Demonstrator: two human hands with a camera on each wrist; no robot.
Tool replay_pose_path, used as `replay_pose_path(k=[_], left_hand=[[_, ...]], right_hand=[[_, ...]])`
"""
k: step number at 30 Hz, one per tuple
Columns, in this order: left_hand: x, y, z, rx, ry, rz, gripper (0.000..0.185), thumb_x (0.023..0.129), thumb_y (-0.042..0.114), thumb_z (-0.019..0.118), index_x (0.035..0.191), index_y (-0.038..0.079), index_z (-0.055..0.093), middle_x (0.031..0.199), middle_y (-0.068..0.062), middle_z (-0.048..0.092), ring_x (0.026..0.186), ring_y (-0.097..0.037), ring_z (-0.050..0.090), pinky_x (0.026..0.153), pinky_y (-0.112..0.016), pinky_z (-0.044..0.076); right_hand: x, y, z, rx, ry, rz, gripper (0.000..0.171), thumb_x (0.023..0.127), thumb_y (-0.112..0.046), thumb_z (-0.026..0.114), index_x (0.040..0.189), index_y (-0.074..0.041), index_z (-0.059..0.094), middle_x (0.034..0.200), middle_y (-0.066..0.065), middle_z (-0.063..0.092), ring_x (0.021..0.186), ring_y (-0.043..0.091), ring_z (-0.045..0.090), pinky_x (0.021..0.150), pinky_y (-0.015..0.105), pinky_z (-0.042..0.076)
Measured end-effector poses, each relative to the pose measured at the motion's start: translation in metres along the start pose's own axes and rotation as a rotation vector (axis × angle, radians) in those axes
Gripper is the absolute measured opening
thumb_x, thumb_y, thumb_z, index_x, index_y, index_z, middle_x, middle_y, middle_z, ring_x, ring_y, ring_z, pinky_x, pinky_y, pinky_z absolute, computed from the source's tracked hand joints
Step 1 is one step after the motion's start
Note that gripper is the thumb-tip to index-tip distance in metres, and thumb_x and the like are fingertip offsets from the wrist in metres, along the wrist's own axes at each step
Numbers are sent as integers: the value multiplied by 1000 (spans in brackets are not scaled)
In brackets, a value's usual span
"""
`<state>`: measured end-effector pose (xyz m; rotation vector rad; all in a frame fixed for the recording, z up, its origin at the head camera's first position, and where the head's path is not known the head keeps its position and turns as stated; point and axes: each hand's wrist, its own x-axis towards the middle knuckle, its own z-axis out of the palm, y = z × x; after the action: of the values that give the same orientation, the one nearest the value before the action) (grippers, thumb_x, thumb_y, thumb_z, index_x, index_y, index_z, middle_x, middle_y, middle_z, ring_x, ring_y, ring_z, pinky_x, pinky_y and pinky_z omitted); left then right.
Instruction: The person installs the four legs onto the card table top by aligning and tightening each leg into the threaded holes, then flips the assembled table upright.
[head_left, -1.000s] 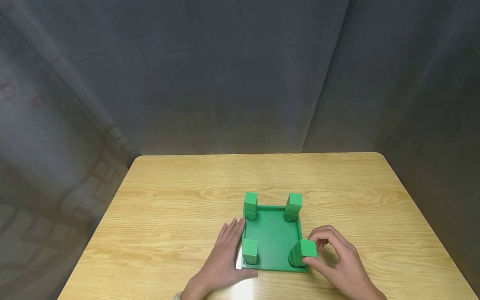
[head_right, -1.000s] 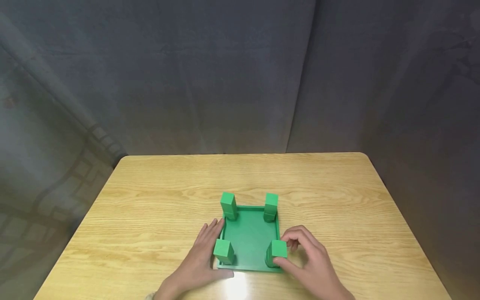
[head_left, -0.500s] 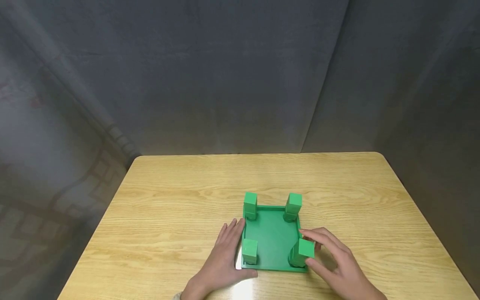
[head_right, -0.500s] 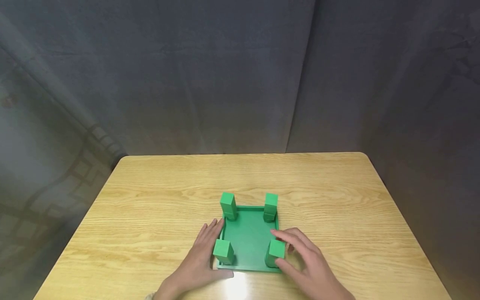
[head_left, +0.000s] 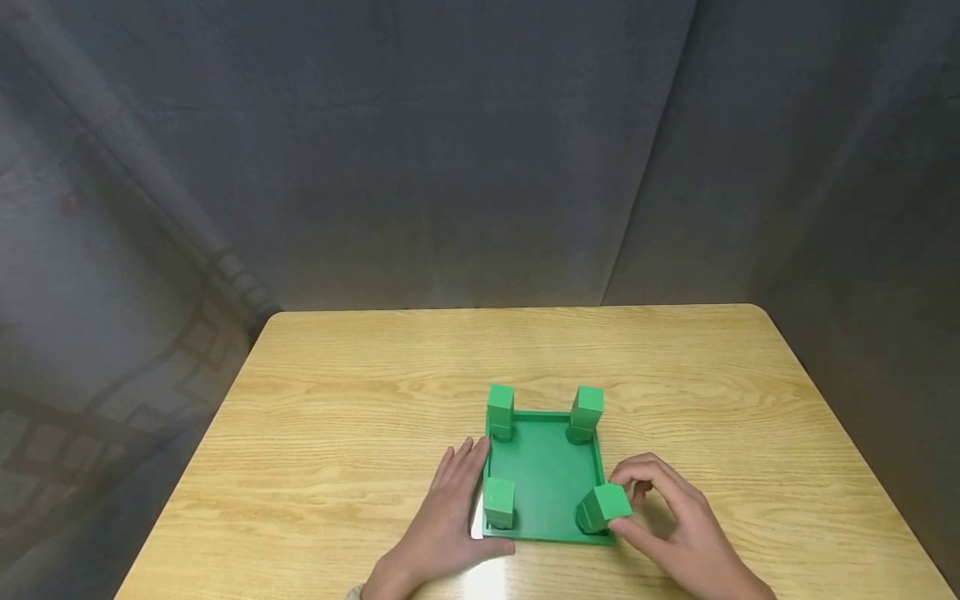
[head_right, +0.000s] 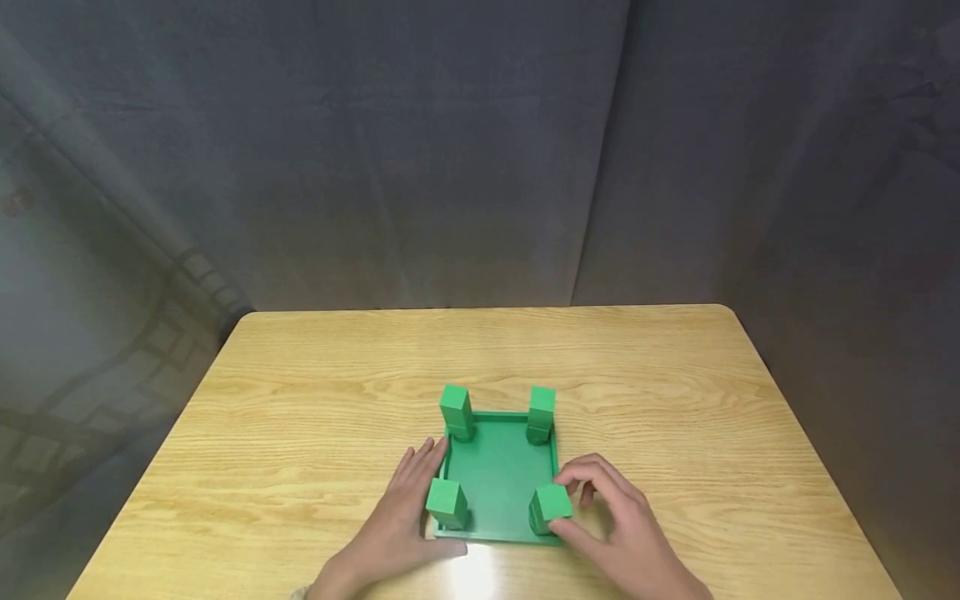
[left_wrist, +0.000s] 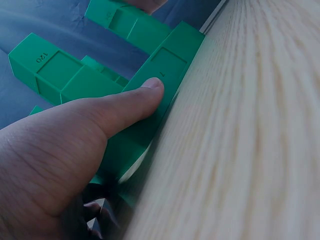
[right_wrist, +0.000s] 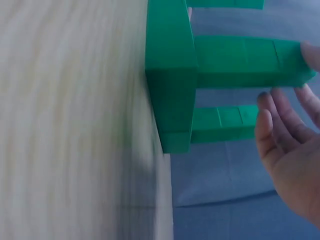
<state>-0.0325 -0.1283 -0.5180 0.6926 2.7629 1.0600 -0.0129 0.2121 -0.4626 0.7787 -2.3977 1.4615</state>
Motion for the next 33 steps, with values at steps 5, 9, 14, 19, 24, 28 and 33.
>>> replay_pose_path(k=[5,9,14,19,24,28,33], left_hand=[[0,0,0,-4,7,1,133,82,66,89,179,10,17,184,-8,26,171,-33,17,139,-40,-2],[0,1,-1,-9,2,-3,133,82,67,88,179,12,16,184,-7,24,171,-33,15,140,-42,-2],[-1,0,0,-16,5,6,135,81,66,89,179,11,16,184,-7,23,172,-32,14,138,-29,-9],[-1,0,0,-23,1,5,136,80,65,90,179,10,15,185,-7,22,172,-30,13,137,-27,-11],[-1,0,1,-6,17,25,134,81,65,90,179,9,16,184,-9,25,171,-35,17,136,-24,-12],[-1,-1,1,0,21,28,133,82,64,90,179,9,17,184,-9,26,171,-36,18,137,-28,-9],[0,0,1,-1,12,14,133,82,64,90,179,9,17,184,-8,26,171,-34,17,140,-41,-2]], right_hand=[[-1,-2,9,-18,65,48,63,72,7,100,113,-20,60,111,-10,66,92,10,55,78,27,48],[-1,-3,12,-30,82,42,63,71,6,100,114,-17,61,112,-9,66,93,9,55,78,25,46],[-2,0,7,-33,10,-29,72,75,6,97,138,-13,67,122,-4,68,100,7,57,79,24,49],[-2,3,-1,-30,-78,-121,70,85,5,88,150,-11,68,130,-2,66,115,8,62,97,18,51],[-1,2,-4,-40,-72,-106,64,89,7,83,147,-15,69,129,-6,66,111,8,62,92,20,53],[0,0,-1,-31,-15,-26,61,86,11,86,137,-18,70,124,-9,66,98,7,58,76,26,52],[0,-3,8,-61,104,0,61,73,11,97,120,-19,71,113,-10,68,90,9,58,68,26,49]])
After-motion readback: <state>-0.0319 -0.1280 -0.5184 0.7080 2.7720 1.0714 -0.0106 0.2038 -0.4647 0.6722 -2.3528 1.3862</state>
